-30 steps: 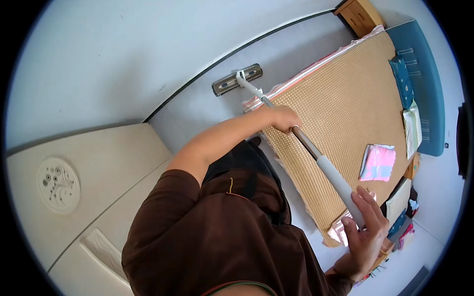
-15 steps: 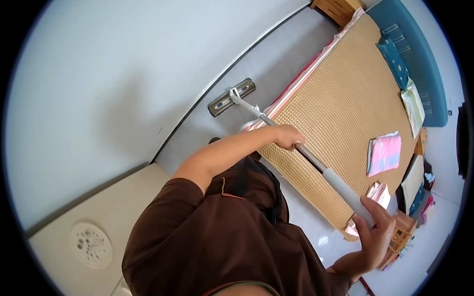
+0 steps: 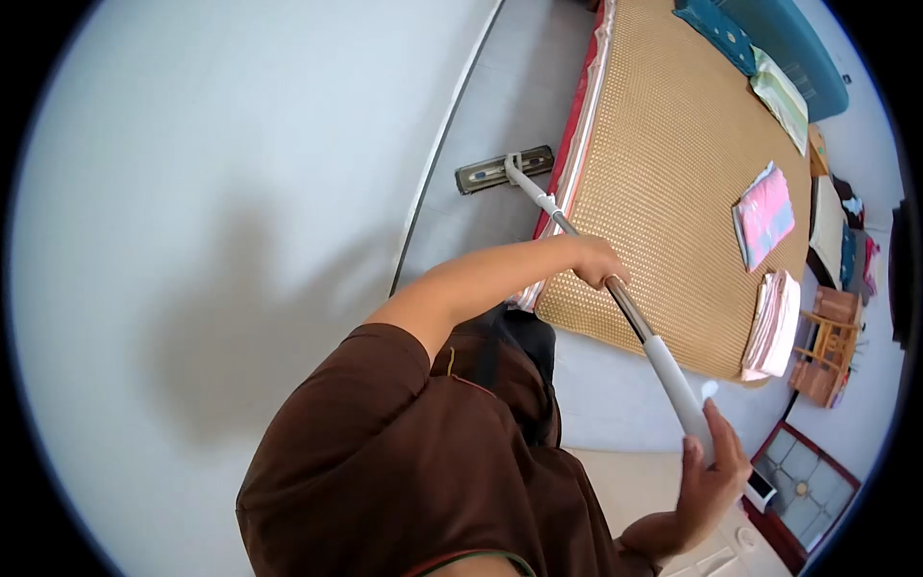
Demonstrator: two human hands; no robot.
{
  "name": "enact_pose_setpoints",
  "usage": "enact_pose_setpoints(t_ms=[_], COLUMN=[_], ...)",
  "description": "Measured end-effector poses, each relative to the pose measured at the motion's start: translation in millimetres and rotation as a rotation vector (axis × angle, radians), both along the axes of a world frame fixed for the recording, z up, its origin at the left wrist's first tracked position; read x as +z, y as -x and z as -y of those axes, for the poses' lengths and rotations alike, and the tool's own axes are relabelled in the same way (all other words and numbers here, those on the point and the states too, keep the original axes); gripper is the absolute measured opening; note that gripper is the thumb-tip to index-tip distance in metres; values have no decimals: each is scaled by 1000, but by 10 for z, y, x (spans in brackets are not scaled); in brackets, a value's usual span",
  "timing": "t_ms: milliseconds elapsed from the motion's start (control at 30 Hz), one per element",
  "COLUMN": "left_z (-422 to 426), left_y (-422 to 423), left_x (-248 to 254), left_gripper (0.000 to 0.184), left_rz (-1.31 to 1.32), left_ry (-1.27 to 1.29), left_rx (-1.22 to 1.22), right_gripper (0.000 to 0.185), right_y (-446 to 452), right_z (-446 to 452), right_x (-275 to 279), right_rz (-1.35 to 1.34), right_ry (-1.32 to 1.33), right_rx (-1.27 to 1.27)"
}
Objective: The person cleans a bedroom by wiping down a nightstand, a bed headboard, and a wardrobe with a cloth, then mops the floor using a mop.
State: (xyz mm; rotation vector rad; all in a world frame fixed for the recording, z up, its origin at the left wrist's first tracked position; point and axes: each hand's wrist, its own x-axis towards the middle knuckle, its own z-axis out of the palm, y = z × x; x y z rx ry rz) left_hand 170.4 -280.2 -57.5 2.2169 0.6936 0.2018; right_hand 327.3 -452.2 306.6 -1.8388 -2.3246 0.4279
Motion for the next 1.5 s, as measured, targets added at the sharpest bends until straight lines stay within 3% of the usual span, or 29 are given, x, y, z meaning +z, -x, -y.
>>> enact_pose_setpoints(t_ms=[67, 167, 400, 567, 667, 867, 1067, 1333, 1433, 1500], left_z=[-132, -299, -1069, -1970, -2675, -3864, -4817, -6213, -6726, -7048], left_y=[243, 496, 1065, 1429, 1564, 1804, 1971, 2191, 2417, 2515], left_x=[36, 66, -285, -413, -690, -593, -951, -942, -784, -594], left_gripper=[53, 53, 45, 36, 47, 44, 45, 37, 29, 23], left_rz=[-37, -63, -42, -14, 72, 39, 160, 296, 225, 121], left_ry=[-37, -92, -170, -176, -93, -23, -56, -128, -163, -57], left_rx=[-37, -14, 144, 286, 331, 479, 591, 650, 532, 419], right_gripper=[44, 48, 39, 35, 34, 32, 32, 34, 41, 49], right_y=[208, 534, 1192, 1515, 1638, 1828, 2049, 2334, 2474, 2523], right_z=[6, -61, -748, -1720, -2409, -3688, -4677, -6170, -6654, -6946], right_x=[-129, -202, -676, -878, -954, -1214, -1377, -1209, -1031, -865], right_rz=[-21, 81, 178, 170, 183, 263, 325, 259, 345, 209], right_ry=[10, -48, -295, -364, -416, -412, -410, -457, -341, -196], right_rx=[-56, 15, 182, 248, 302, 379, 431, 424, 487, 337])
